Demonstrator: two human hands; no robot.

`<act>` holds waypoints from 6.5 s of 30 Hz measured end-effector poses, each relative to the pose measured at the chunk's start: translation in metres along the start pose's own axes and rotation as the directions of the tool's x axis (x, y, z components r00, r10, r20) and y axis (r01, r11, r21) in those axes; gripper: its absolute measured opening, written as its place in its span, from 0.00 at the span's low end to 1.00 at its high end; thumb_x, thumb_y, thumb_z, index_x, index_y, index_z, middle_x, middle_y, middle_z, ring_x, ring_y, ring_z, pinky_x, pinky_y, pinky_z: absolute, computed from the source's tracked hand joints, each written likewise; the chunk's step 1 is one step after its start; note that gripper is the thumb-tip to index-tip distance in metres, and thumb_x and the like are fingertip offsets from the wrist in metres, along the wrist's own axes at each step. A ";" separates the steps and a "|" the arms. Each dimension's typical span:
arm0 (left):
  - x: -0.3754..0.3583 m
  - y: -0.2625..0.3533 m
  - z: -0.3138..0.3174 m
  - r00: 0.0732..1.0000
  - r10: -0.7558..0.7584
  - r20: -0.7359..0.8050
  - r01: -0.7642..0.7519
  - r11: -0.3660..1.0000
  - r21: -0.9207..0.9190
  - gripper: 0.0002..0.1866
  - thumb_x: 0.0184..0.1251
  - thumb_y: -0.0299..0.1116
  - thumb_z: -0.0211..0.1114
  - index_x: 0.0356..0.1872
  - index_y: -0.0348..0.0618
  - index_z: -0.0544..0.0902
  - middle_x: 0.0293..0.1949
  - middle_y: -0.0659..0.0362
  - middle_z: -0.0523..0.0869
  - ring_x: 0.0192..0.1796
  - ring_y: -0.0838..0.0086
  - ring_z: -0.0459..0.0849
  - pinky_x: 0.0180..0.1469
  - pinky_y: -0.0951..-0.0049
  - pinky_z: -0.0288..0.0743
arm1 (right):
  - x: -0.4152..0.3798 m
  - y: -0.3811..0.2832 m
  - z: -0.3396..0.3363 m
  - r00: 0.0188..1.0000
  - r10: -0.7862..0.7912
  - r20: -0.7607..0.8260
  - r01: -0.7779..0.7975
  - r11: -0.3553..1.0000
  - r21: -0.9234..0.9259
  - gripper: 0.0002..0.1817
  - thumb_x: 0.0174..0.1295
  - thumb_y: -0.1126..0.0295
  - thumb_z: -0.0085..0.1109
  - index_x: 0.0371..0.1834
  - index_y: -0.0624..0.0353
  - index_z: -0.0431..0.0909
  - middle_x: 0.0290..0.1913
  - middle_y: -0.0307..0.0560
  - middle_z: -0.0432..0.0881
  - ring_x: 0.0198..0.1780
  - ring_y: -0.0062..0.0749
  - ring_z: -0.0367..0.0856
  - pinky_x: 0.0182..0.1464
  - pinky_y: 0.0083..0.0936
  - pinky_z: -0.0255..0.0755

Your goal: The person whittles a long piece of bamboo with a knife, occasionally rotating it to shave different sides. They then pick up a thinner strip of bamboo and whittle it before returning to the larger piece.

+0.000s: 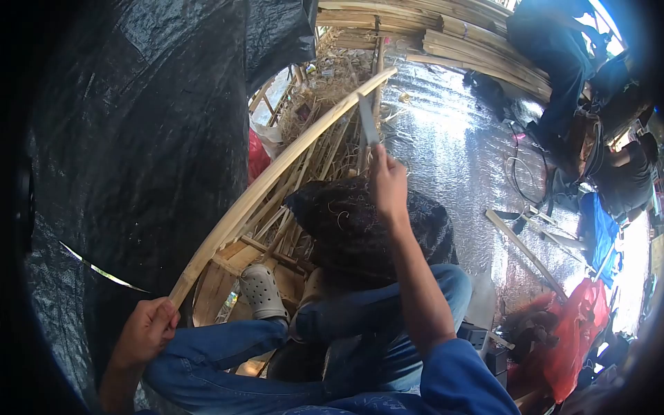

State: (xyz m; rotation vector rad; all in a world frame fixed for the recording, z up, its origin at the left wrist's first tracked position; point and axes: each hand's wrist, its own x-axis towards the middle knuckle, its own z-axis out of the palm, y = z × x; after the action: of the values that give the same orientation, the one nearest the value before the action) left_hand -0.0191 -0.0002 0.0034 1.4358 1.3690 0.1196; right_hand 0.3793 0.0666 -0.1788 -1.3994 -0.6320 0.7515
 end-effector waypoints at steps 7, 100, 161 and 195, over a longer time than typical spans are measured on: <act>0.000 0.013 0.002 0.999 0.038 0.034 -0.038 0.999 0.004 0.21 0.75 0.42 0.48 0.23 0.39 0.72 0.15 0.66 0.69 0.18 0.87 0.62 0.21 0.83 0.55 | 0.038 -0.067 -0.029 0.993 0.014 0.116 -0.017 0.999 0.031 0.18 0.71 0.54 0.43 0.24 0.47 0.64 0.15 0.25 0.55 0.12 0.12 0.48 0.13 0.17 0.42; 0.023 0.031 0.021 0.994 0.040 0.100 -0.023 0.986 -0.165 0.19 0.76 0.41 0.45 0.25 0.43 0.71 0.15 0.71 0.62 0.18 0.88 0.57 0.20 0.83 0.52 | -0.124 -0.025 0.064 0.863 -0.216 0.457 0.273 0.960 -0.062 0.18 0.71 0.62 0.46 0.27 0.65 0.71 0.17 0.34 0.67 0.21 0.16 0.61 0.22 0.22 0.56; 0.031 0.027 -0.008 0.971 -0.054 0.232 -0.028 0.942 0.335 0.16 0.75 0.39 0.45 0.38 0.37 0.78 0.19 0.62 0.79 0.20 0.81 0.74 0.26 0.77 0.69 | 0.010 -0.007 -0.012 0.940 0.229 0.251 -0.243 0.970 0.025 0.09 0.67 0.64 0.51 0.43 0.56 0.75 0.19 0.27 0.63 0.16 0.10 0.56 0.17 0.13 0.48; 0.085 0.020 0.027 0.794 0.599 -0.101 -0.341 0.577 0.742 0.11 0.58 0.31 0.65 0.39 0.35 0.79 0.33 0.52 0.80 0.35 0.59 0.82 0.36 0.67 0.72 | -0.132 -0.013 0.058 0.670 0.064 0.740 0.178 0.953 -0.244 0.19 0.68 0.58 0.49 0.33 0.67 0.71 0.19 0.64 0.74 0.25 0.60 0.77 0.27 0.43 0.67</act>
State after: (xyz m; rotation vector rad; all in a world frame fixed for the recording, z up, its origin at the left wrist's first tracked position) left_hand 0.0402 0.0528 -0.0413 2.5408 1.3105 0.2350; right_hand 0.2533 -0.0003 -0.1550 -1.2965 -1.4855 1.2325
